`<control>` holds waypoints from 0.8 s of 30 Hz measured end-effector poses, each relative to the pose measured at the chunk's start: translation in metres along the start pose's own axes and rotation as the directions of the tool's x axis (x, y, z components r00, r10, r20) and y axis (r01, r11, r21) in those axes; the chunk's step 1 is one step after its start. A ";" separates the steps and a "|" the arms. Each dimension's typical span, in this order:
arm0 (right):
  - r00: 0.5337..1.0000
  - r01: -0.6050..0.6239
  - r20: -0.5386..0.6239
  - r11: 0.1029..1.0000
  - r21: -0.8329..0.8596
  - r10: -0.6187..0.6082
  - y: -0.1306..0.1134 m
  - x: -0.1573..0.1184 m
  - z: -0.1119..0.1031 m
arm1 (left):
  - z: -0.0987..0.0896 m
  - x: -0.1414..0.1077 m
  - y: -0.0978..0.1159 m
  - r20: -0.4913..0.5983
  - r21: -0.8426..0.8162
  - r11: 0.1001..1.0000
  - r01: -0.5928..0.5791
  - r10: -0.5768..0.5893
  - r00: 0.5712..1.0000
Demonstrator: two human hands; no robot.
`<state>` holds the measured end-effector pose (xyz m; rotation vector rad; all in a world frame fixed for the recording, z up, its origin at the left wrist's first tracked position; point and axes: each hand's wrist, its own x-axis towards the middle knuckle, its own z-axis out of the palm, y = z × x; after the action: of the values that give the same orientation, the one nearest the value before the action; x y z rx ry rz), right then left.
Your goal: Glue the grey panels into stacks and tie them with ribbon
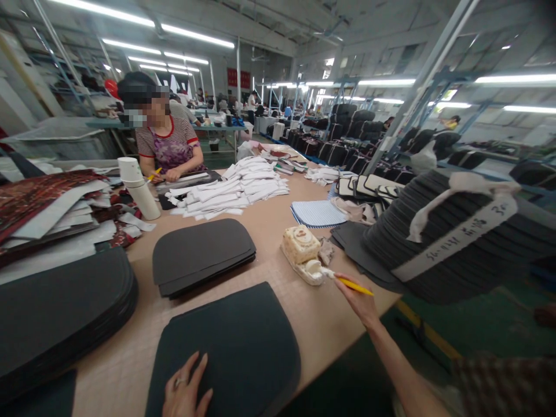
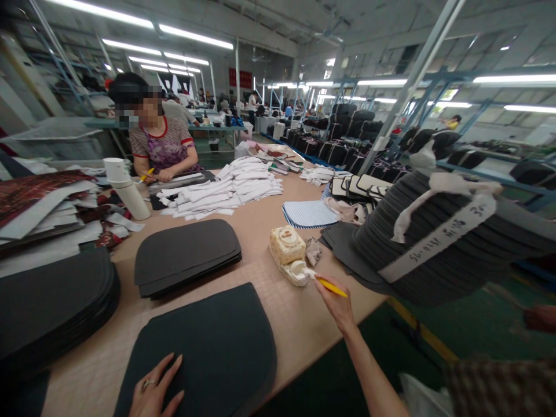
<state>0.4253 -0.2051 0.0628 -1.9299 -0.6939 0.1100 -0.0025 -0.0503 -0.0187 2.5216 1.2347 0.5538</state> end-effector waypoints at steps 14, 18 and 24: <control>0.851 -0.268 -0.314 0.861 0.432 0.422 0.035 -0.022 0.030 | -0.004 -0.004 0.006 -0.008 -0.034 0.999 0.008 -0.008 1.000; 0.767 -0.254 -0.395 0.805 0.536 0.505 0.026 -0.035 0.014 | -0.016 -0.010 0.012 0.069 -0.061 0.998 0.020 -0.015 0.997; 0.958 -0.139 -0.073 0.669 0.730 0.278 -0.067 -0.003 0.052 | -0.043 0.055 0.033 -0.023 -0.119 0.992 0.046 -0.049 0.999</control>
<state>0.3756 -0.1453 0.0956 -1.2120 -0.2285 0.3043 0.0313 -0.0227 0.0446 2.3883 1.2288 0.6307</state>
